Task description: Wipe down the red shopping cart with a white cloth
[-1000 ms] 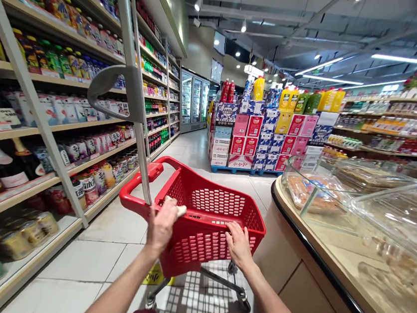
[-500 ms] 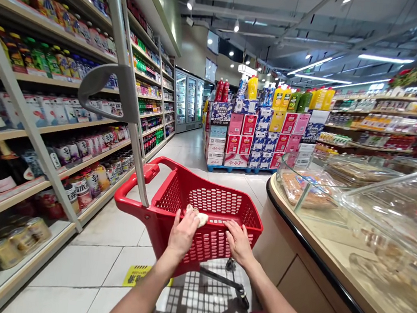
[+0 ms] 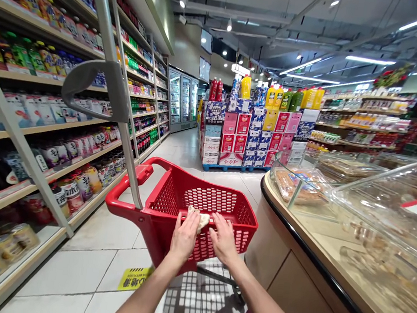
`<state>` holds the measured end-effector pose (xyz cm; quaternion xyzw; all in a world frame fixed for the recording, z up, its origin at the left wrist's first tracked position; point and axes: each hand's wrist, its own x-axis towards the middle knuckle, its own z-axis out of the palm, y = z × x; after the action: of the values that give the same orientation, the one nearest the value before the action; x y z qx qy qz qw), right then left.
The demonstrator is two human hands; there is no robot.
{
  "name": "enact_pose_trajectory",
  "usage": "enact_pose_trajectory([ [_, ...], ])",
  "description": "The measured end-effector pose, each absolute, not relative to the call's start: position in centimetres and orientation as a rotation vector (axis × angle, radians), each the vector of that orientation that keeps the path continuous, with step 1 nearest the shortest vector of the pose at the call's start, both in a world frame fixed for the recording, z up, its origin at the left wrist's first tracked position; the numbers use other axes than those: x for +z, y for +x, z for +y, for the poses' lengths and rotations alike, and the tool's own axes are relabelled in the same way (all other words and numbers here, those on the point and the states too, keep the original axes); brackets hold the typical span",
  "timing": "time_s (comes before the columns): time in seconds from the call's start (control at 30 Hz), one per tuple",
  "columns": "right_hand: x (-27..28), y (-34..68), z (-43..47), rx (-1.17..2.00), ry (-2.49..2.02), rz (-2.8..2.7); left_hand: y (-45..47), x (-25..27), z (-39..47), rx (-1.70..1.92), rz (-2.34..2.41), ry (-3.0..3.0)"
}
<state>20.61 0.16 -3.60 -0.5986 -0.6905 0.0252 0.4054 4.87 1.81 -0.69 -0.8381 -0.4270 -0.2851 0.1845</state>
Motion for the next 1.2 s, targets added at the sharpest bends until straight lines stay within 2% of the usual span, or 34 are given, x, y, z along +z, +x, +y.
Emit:
enact_pose_trajectory([
  [0.27, -0.2, 11.1, 2.6, 0.052, -1.317, -1.822, -1.3, 2.7, 1.7, -0.553, -1.365, -2.173],
  [0.4, -1.5, 15.7, 2.7, 0.042, -1.324, -1.792, -1.5, 2.3, 2.2, -0.545, -1.339, -2.190],
  [0.53, -3.1, 22.2, 1.9, 0.002, -1.523, -1.572, -1.1, 1.7, 2.2, -0.648, -1.336, -2.206],
  [0.6, -2.9, 22.1, 2.0, 0.010, -1.534, -1.531, -0.9, 1.7, 2.1, -0.689, -1.335, -2.210],
  [0.77, -1.3, 17.0, 3.2, 0.085, -1.292, -1.864, -0.5, 1.7, 1.8, -0.702, -1.341, -2.195],
  [0.87, -1.7, 20.2, 2.8, 0.089, -1.375, -1.825, -0.6, 1.6, 1.7, -0.691, -1.323, -2.174],
  [1.03, -3.4, 26.7, 1.6, 0.000, -1.683, -1.418, -0.3, 1.1, 1.7, -0.711, -1.307, -2.137],
  [1.2, -3.8, 24.3, 2.4, 0.002, -1.420, -1.717, 0.0, 0.9, 1.8, -0.640, -1.327, -2.136],
])
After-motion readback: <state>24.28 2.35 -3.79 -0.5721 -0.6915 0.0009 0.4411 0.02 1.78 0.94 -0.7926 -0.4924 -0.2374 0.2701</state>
